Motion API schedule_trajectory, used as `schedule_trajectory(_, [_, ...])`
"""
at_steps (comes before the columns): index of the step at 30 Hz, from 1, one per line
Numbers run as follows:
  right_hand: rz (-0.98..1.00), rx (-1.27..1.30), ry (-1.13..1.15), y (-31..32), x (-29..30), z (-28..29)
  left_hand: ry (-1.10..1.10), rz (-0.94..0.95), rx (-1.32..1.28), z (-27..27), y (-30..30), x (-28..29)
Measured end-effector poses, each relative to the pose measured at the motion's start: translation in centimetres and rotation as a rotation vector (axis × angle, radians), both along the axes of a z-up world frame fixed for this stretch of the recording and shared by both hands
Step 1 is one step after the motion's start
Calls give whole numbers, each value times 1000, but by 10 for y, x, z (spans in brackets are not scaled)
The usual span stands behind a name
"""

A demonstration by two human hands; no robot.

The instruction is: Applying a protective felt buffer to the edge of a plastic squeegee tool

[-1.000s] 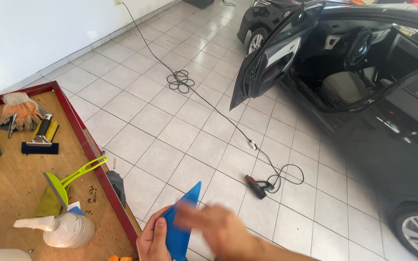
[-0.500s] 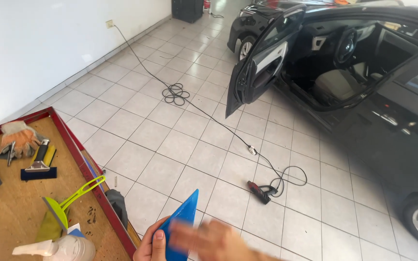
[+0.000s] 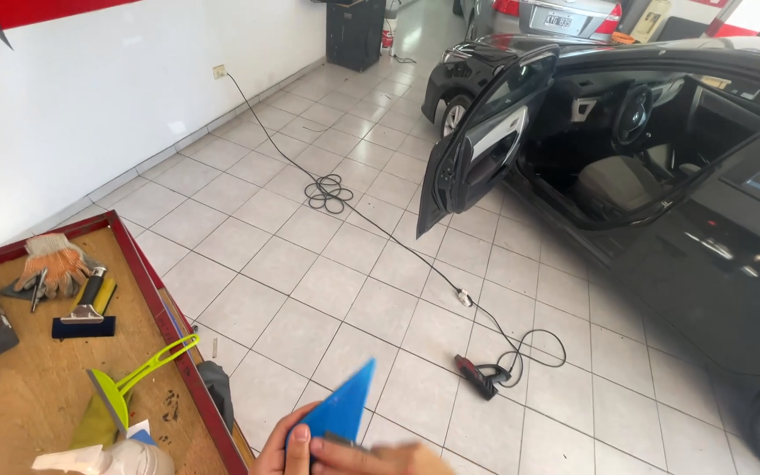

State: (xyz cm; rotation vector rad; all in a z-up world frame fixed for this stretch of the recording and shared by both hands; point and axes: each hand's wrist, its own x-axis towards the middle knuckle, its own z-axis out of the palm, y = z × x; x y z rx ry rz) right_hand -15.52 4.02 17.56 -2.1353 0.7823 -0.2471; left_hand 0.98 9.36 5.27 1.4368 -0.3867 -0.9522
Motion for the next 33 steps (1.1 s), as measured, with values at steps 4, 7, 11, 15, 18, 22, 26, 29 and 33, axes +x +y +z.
schedule_trajectory(4, [-60, -838, -196, -36, -2, -44, -82, 12, 204, 37, -1, -15])
schedule_trajectory(7, [185, -707, -54, 16, -3, -28, -41, -58, 18, 10, 1, -3])
schedule_trajectory(11, [119, -717, -308, -27, -9, -43, 30, 2, 188, 26, -4, -15])
schedule_trajectory(15, [44, -754, -219, -5, -4, -28, 0, -13, 49, 8, -3, -13])
schedule_trajectory(18, [0, -746, -188, -21, -3, -27, -4, -2, 28, 26, -1, -19])
schedule_trajectory(22, [73, -683, -371, -9, 6, -9, 26, -2, 46, 19, -2, -22])
schedule_trajectory(26, [133, -782, -289, -16, -5, -29, 5, -66, 100, -1, 2, -25])
schedule_trajectory(29, [-99, -859, -202, -17, -4, -38, -135, -26, 76, 2, 1, -26])
schedule_trajectory(33, [-34, -836, -242, -23, -16, -42, -244, -142, 33, -6, 2, -17])
